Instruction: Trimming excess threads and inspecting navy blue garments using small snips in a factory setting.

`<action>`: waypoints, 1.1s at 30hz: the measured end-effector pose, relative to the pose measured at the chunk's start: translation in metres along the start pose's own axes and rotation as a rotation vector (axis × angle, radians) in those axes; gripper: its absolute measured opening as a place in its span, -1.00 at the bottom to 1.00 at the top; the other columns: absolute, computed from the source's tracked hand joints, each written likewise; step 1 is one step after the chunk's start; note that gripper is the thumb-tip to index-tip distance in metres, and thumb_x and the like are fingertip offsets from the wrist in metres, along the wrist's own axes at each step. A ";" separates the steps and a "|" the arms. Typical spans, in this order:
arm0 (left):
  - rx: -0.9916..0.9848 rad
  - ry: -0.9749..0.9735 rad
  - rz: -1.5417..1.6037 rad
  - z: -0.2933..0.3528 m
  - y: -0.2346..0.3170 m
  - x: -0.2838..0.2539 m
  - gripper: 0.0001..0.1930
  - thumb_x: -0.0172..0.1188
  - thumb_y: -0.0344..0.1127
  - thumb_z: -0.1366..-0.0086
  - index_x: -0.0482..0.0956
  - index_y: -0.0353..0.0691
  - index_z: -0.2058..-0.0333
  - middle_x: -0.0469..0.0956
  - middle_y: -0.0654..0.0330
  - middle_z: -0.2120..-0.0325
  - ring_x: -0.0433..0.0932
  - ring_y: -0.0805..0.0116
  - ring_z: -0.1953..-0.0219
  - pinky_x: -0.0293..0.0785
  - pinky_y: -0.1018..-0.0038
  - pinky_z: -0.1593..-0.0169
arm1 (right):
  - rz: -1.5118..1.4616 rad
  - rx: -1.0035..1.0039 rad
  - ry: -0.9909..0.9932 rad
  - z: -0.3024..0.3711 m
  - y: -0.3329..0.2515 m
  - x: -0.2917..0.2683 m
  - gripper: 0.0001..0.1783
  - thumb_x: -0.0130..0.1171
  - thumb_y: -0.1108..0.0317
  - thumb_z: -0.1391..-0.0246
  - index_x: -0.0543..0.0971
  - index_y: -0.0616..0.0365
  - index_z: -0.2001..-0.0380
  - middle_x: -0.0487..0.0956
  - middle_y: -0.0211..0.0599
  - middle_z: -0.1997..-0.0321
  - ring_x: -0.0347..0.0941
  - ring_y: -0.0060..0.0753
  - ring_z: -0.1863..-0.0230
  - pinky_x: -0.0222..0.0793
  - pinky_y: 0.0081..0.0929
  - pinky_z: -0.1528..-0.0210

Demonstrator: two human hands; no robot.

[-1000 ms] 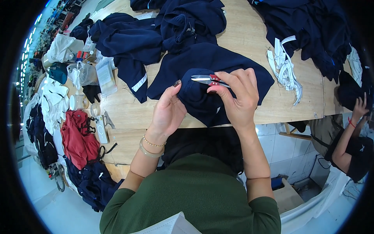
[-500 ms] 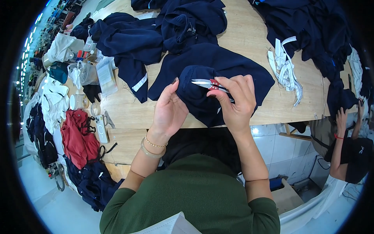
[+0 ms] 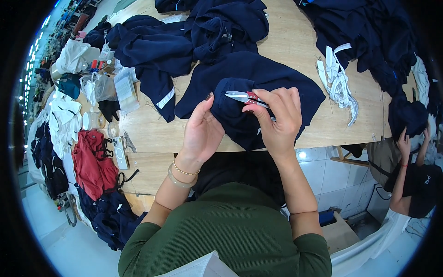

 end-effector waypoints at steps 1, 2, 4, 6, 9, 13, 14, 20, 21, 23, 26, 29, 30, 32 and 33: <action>0.000 -0.001 0.000 0.000 0.000 0.000 -0.68 -0.05 -0.16 -0.43 0.52 -0.24 0.04 0.50 0.28 -0.02 0.36 0.48 -0.14 0.11 0.49 -0.29 | 0.014 -0.012 0.008 0.000 -0.001 0.001 -0.68 0.44 0.29 0.25 0.63 0.18 0.37 0.56 -0.41 0.47 0.26 -0.39 0.44 0.16 -0.51 0.39; 0.009 -0.010 0.004 0.001 0.000 0.001 -0.68 -0.05 -0.17 -0.43 0.52 -0.24 0.04 0.50 0.29 -0.02 0.36 0.48 -0.14 0.11 0.49 -0.29 | 0.027 -0.025 0.015 0.001 -0.001 0.001 -0.67 0.45 0.29 0.27 0.63 0.18 0.37 0.56 -0.41 0.47 0.26 -0.39 0.44 0.16 -0.50 0.40; 0.017 -0.019 0.007 0.001 -0.001 0.001 -0.69 -0.05 -0.17 -0.43 0.52 -0.24 0.05 0.50 0.29 -0.01 0.36 0.48 -0.14 0.11 0.49 -0.29 | 0.030 -0.041 0.023 0.001 0.000 0.001 -0.66 0.45 0.29 0.27 0.63 0.18 0.36 0.56 -0.41 0.47 0.27 -0.39 0.44 0.16 -0.50 0.40; -0.009 0.014 0.016 0.001 -0.002 0.001 -0.70 -0.06 -0.18 -0.44 0.53 -0.24 0.06 0.51 0.29 0.00 0.36 0.48 -0.13 0.12 0.49 -0.28 | 0.033 -0.053 0.031 0.002 0.002 0.001 -0.66 0.45 0.29 0.28 0.63 0.18 0.36 0.56 -0.41 0.47 0.27 -0.39 0.44 0.16 -0.50 0.40; -0.002 -0.010 0.036 0.003 -0.001 0.002 -0.70 -0.07 -0.20 -0.44 0.53 -0.25 0.06 0.51 0.28 0.01 0.37 0.51 -0.12 0.13 0.50 -0.27 | 0.022 -0.012 0.037 0.002 0.002 0.000 -0.66 0.45 0.28 0.28 0.63 0.18 0.36 0.56 -0.41 0.47 0.27 -0.39 0.44 0.16 -0.50 0.40; 0.063 0.010 -0.083 0.004 -0.002 -0.001 -0.70 -0.08 -0.24 -0.45 0.55 -0.29 0.08 0.50 0.28 0.01 0.36 0.54 -0.09 0.13 0.52 -0.25 | 0.031 -0.045 -0.001 -0.002 -0.003 0.003 -0.65 0.45 0.26 0.29 0.63 0.17 0.37 0.56 -0.42 0.47 0.27 -0.38 0.44 0.17 -0.50 0.40; 0.112 -0.011 -0.114 0.003 -0.004 -0.002 -0.71 -0.08 -0.26 -0.45 0.55 -0.31 0.08 0.50 0.28 0.02 0.36 0.55 -0.08 0.13 0.53 -0.24 | 0.040 -0.051 -0.004 -0.003 -0.003 0.004 -0.65 0.44 0.25 0.29 0.63 0.17 0.38 0.56 -0.42 0.47 0.27 -0.38 0.44 0.17 -0.50 0.39; 0.153 -0.020 -0.134 -0.005 -0.004 -0.009 -0.71 -0.06 -0.30 -0.45 0.54 -0.36 0.07 0.49 0.30 0.04 0.36 0.57 -0.05 0.13 0.54 -0.22 | -0.030 0.026 0.019 -0.010 -0.002 0.005 -0.72 0.43 0.36 0.24 0.62 0.18 0.39 0.53 -0.38 0.50 0.28 -0.35 0.43 0.19 -0.51 0.38; 0.135 0.003 -0.109 -0.007 -0.004 -0.009 -0.71 -0.06 -0.30 -0.44 0.53 -0.37 0.05 0.48 0.31 0.04 0.35 0.57 -0.05 0.13 0.54 -0.22 | -0.025 0.014 0.029 -0.011 -0.004 0.002 -0.72 0.43 0.36 0.24 0.62 0.18 0.39 0.53 -0.38 0.50 0.28 -0.35 0.43 0.19 -0.51 0.38; 0.107 -0.035 -0.083 -0.008 -0.002 -0.001 -0.68 -0.06 -0.31 -0.44 0.48 -0.40 -0.02 0.47 0.27 -0.02 0.35 0.53 -0.10 0.12 0.52 -0.25 | -0.085 0.137 0.028 -0.014 -0.003 -0.006 -0.77 0.39 0.43 0.20 0.61 0.21 0.39 0.53 -0.34 0.47 0.30 -0.32 0.41 0.21 -0.49 0.36; 0.136 -0.023 -0.075 -0.012 -0.003 -0.013 -0.66 -0.08 -0.32 -0.43 0.45 -0.42 -0.05 0.46 0.10 -0.09 0.37 0.35 -0.18 0.16 0.41 -0.30 | -0.194 0.257 0.014 -0.006 0.009 -0.003 -0.80 0.29 0.57 0.16 0.59 0.23 0.36 0.51 -0.28 0.41 0.31 -0.36 0.38 0.23 -0.49 0.34; 0.181 0.024 -0.200 -0.014 0.000 -0.032 -0.61 -0.11 -0.22 -0.45 0.38 -0.37 -0.10 0.41 0.10 -0.14 0.36 0.25 -0.21 0.18 0.32 -0.31 | -0.463 0.391 0.074 0.008 0.023 0.008 -0.85 0.21 0.49 -0.10 0.54 0.27 0.25 0.43 -0.48 0.37 0.26 -0.75 0.41 0.15 -0.77 0.39; 0.190 0.077 -0.127 -0.011 0.004 -0.030 -0.70 -0.10 -0.36 -0.45 0.47 -0.43 0.00 0.52 0.12 -0.01 0.46 0.35 -0.09 0.31 0.44 -0.22 | -0.491 0.448 0.060 0.010 0.020 0.005 -0.84 0.20 0.46 -0.12 0.54 0.27 0.23 0.43 -0.50 0.36 0.27 -0.77 0.39 0.16 -0.78 0.36; 0.204 0.046 -0.203 -0.010 0.010 -0.029 -0.71 -0.05 -0.39 -0.43 0.48 -0.45 0.01 0.55 0.13 0.04 0.49 0.37 -0.04 0.35 0.46 -0.17 | -0.513 0.485 0.069 0.013 0.020 -0.002 -0.83 0.19 0.43 -0.15 0.53 0.26 0.21 0.44 -0.52 0.35 0.28 -0.79 0.36 0.17 -0.80 0.34; 0.217 0.059 -0.272 -0.012 0.012 -0.027 -0.73 -0.01 -0.42 -0.41 0.50 -0.47 0.03 0.58 0.14 0.09 0.53 0.38 0.01 0.40 0.48 -0.13 | -0.512 0.514 0.075 0.015 0.024 -0.004 -0.81 0.19 0.41 -0.17 0.52 0.25 0.18 0.44 -0.54 0.33 0.28 -0.79 0.36 0.17 -0.80 0.33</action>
Point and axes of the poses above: each hand's wrist, its own z-axis away from the middle knuckle, its own x-axis out of the palm, y = z × x, the point moved 1 cm from there along -z, towards the middle knuckle
